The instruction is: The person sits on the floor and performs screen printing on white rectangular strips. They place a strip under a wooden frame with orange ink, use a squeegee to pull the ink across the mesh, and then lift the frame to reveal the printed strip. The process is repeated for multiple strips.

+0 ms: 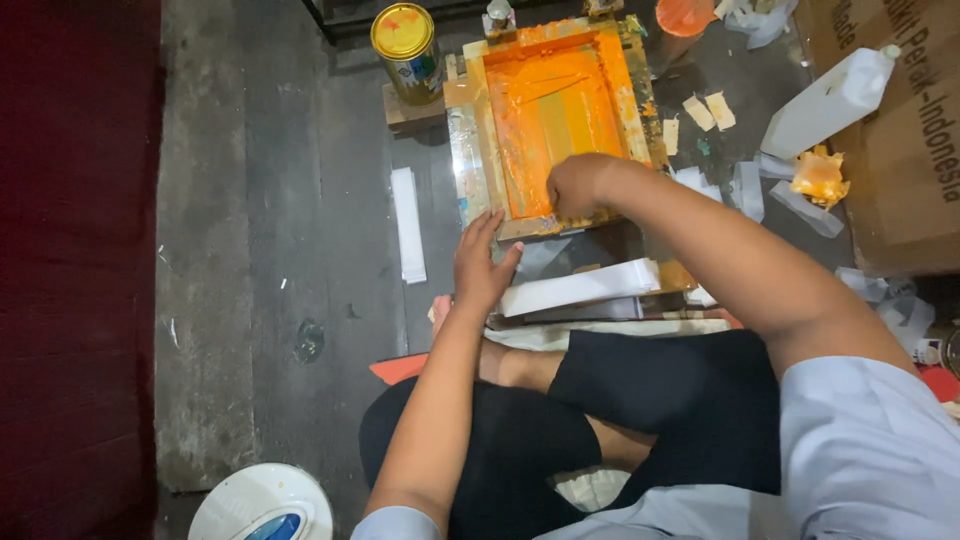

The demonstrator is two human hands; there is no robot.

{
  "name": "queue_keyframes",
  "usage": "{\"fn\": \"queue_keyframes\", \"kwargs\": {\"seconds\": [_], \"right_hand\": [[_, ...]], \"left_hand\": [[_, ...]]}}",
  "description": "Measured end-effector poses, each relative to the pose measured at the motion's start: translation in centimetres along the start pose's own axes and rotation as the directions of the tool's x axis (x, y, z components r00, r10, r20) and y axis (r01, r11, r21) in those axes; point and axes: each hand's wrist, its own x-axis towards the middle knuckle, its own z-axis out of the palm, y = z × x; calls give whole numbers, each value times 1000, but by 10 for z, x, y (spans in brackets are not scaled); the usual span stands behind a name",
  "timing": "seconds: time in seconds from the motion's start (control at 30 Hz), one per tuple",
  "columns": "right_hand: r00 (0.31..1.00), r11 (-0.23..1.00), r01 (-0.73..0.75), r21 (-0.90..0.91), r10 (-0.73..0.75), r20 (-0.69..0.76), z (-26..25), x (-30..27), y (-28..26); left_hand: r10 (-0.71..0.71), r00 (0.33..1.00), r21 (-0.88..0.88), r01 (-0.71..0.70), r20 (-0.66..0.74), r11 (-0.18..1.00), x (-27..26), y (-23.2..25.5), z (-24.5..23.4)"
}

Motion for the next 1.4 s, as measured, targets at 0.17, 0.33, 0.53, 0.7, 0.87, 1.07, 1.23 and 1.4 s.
{"fn": "queue_keyframes", "kwargs": {"seconds": [0.17,0.33,0.53,0.7,0.87,1.07,1.23,1.4], "right_hand": [[919,994,-88,-71,54,-391,-10,74,40],[729,960,-218,-178,39,-684,-6,104,37],[797,973,-190,-130,75,-599,3,87,30],[959,987,-53,-149,9,-284,10,24,10],[999,999,-29,-42,29,12,10,20,10],[956,968,-207,-145,168,-239,-38,61,17],[858,923,-298,-242,148,-493,-13,129,40],[829,941,-282,-190,139,-542,9,121,38]], "left_hand": [[-17,999,12,17,-27,1000,6,-1,1],[-4,999,13,4,-44,1000,8,-3,2],[17,998,1,-17,-60,1000,5,1,-1],[16,999,-58,-18,-39,998,5,-4,-1],[5,999,-55,-7,-44,998,3,-3,0],[44,997,4,-44,-64,999,6,-14,5],[104,991,57,-100,-88,993,9,-18,6],[82,994,39,-80,-74,996,5,-13,4]]}}
